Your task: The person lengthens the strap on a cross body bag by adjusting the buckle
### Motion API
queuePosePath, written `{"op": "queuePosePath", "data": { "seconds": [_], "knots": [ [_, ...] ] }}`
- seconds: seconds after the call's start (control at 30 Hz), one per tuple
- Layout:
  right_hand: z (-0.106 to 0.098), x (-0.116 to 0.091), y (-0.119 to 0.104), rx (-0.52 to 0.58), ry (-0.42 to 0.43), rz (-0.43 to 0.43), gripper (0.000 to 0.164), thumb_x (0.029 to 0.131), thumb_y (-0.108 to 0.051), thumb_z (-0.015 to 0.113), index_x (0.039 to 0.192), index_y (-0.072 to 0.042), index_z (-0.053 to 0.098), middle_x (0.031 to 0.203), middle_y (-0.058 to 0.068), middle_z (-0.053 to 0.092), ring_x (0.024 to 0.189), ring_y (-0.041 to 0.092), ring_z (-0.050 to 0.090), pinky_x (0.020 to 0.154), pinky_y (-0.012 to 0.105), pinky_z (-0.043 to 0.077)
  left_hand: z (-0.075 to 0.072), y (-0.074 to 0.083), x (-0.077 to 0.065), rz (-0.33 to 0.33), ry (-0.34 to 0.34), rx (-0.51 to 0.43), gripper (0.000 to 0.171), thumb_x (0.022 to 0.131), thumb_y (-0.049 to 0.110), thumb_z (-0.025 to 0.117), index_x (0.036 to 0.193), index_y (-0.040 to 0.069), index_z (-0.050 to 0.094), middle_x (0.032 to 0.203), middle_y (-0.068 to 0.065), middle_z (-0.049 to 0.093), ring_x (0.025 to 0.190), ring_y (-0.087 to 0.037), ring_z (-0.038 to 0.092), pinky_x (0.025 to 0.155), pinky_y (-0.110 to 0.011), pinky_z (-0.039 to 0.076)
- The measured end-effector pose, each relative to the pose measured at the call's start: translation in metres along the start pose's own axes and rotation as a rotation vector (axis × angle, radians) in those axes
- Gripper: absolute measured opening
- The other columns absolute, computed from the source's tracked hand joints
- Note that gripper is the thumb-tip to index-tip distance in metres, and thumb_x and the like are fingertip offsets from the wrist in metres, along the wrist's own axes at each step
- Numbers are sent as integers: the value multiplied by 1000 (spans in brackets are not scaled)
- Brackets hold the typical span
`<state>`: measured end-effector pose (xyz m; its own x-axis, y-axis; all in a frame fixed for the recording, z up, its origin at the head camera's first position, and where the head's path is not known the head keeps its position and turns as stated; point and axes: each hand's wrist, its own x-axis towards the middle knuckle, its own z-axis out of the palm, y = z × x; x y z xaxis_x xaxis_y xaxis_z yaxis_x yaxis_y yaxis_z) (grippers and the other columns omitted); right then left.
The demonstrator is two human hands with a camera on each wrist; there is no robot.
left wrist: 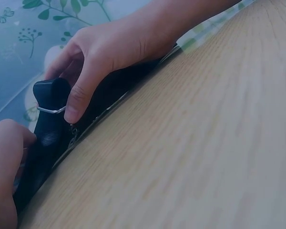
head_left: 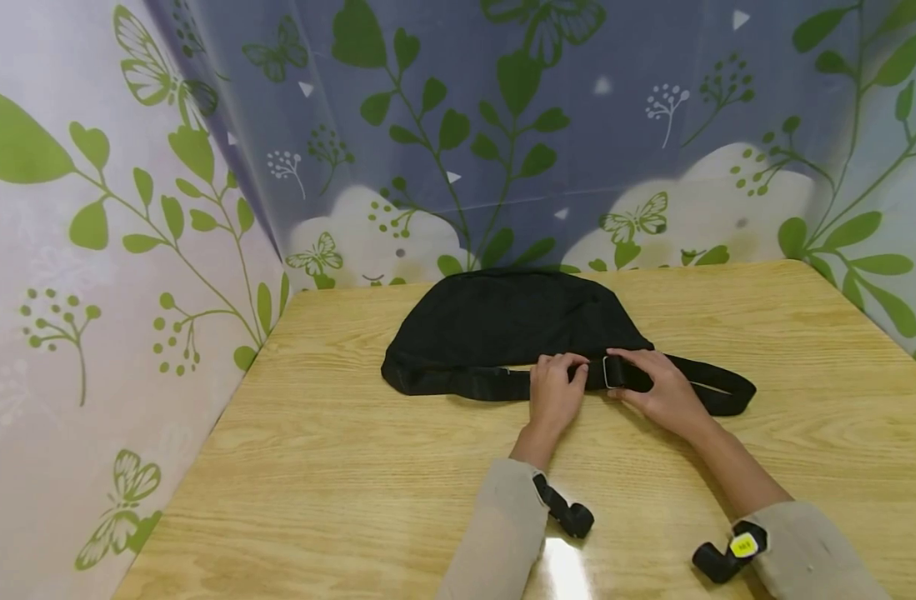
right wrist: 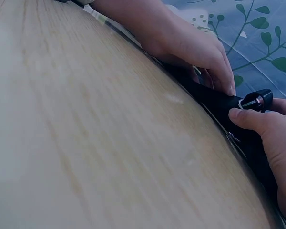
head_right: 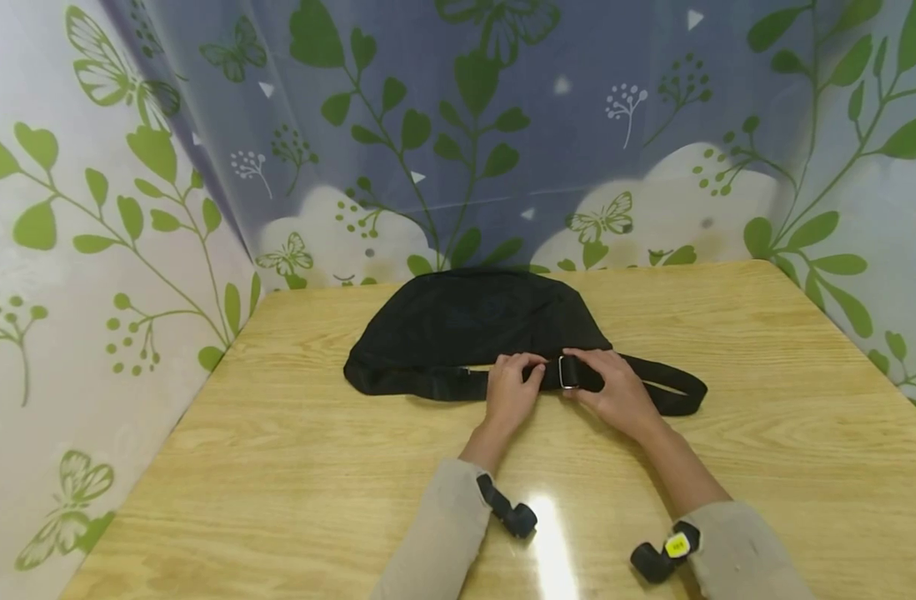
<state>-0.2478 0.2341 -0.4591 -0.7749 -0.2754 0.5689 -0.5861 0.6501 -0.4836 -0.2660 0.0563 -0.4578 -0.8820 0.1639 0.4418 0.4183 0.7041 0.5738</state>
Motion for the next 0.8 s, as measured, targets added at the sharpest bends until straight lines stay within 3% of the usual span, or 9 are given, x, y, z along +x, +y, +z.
{"op": "queuePosePath", "data": {
  "seconds": [0.2, 0.4, 0.5, 0.8],
  "knots": [
    [0, 0, 0, 3, -1, -11, 59, 66, -8, 81, 120, -6, 59, 110, 15, 59, 104, 36, 48, 94, 58, 27, 1, 0, 0, 2, -1, -43, 10, 89, 19, 61, 93, 16, 70, 88, 5, 64, 86, -13, 53, 84, -27, 38],
    [1, -2, 2, 11, -19, -25, 58, 65, -8, 82, 118, -6, 60, 106, 10, 60, 97, 28, 50, 82, 49, 39, 2, 0, 1, 8, -69, -118, 13, 91, 20, 59, 98, 16, 69, 95, 5, 63, 88, -10, 52, 82, -24, 40],
    [2, -2, 2, 22, -30, -22, 58, 65, -9, 82, 118, -6, 60, 107, 9, 60, 98, 26, 49, 83, 47, 38, 2, 1, 1, 12, -90, -137, 13, 91, 21, 58, 98, 16, 69, 97, 5, 63, 89, -10, 52, 82, -24, 39],
    [2, -1, 1, 5, -4, -14, 59, 66, -9, 82, 120, -7, 59, 107, 12, 59, 101, 33, 49, 83, 52, 37, 1, 0, 1, -13, -28, -61, 13, 91, 20, 59, 98, 18, 69, 93, 6, 63, 90, -12, 51, 87, -28, 36]
  ]
}}
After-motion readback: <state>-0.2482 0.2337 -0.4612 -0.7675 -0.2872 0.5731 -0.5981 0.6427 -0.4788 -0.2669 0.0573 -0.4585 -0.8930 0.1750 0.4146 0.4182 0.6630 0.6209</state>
